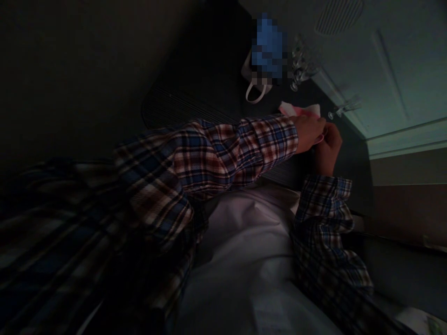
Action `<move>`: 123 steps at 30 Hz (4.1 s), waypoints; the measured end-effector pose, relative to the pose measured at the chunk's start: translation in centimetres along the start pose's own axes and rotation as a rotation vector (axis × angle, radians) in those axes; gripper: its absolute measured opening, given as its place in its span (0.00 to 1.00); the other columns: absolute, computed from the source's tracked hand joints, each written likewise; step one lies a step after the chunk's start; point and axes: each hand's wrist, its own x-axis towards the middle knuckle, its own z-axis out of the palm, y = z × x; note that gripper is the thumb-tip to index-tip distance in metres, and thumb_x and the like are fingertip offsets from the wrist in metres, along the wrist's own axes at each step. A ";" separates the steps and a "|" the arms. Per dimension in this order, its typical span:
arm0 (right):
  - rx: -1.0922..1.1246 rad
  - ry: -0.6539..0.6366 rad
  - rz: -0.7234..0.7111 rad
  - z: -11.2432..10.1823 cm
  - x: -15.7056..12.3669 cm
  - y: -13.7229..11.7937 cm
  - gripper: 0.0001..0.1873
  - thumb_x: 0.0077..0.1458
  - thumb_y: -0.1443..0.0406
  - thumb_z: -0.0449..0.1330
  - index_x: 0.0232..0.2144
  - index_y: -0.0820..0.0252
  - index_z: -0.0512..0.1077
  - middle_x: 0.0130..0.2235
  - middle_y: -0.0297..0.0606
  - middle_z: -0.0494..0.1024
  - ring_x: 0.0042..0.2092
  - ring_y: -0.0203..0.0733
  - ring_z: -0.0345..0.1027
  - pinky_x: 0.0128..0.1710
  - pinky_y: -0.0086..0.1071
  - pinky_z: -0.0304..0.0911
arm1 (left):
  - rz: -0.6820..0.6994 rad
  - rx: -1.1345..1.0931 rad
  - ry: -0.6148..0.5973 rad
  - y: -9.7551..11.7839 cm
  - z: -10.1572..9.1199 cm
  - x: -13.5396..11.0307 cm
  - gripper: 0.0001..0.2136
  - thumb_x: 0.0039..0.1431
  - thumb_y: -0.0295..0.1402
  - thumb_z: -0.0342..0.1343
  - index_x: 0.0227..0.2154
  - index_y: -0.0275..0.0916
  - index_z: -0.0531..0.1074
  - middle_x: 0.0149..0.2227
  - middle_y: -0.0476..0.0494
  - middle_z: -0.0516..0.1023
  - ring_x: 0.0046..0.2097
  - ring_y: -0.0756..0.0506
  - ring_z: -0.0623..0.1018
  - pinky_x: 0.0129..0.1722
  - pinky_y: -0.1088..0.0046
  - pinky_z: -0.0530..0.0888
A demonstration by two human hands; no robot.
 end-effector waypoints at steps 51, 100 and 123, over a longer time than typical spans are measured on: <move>0.044 -0.007 -0.016 0.1 0.0 -0.1 0.17 0.44 0.57 0.57 0.29 0.69 0.64 0.28 0.34 0.65 0.31 0.24 0.55 0.34 0.21 0.53 | 0.047 0.024 -0.005 -0.2 0.4 0.4 0.20 0.67 0.36 0.40 0.55 0.30 0.65 0.48 0.33 0.70 0.54 0.41 0.72 0.53 0.63 0.69; 0.060 -0.013 -0.009 0.2 0.0 0.0 0.18 0.44 0.56 0.57 0.27 0.69 0.61 0.28 0.34 0.65 0.31 0.23 0.55 0.34 0.21 0.53 | 0.034 0.062 -0.028 -0.1 -0.2 -0.1 0.21 0.66 0.38 0.38 0.57 0.36 0.64 0.55 0.38 0.68 0.54 0.46 0.73 0.50 0.65 0.72; 0.088 -0.019 -0.004 0.3 0.0 0.1 0.18 0.43 0.56 0.57 0.28 0.69 0.62 0.28 0.33 0.65 0.31 0.23 0.56 0.33 0.21 0.53 | -0.029 0.041 -0.058 0.5 -0.4 -0.2 0.21 0.68 0.36 0.40 0.58 0.31 0.62 0.52 0.34 0.69 0.54 0.43 0.71 0.54 0.67 0.68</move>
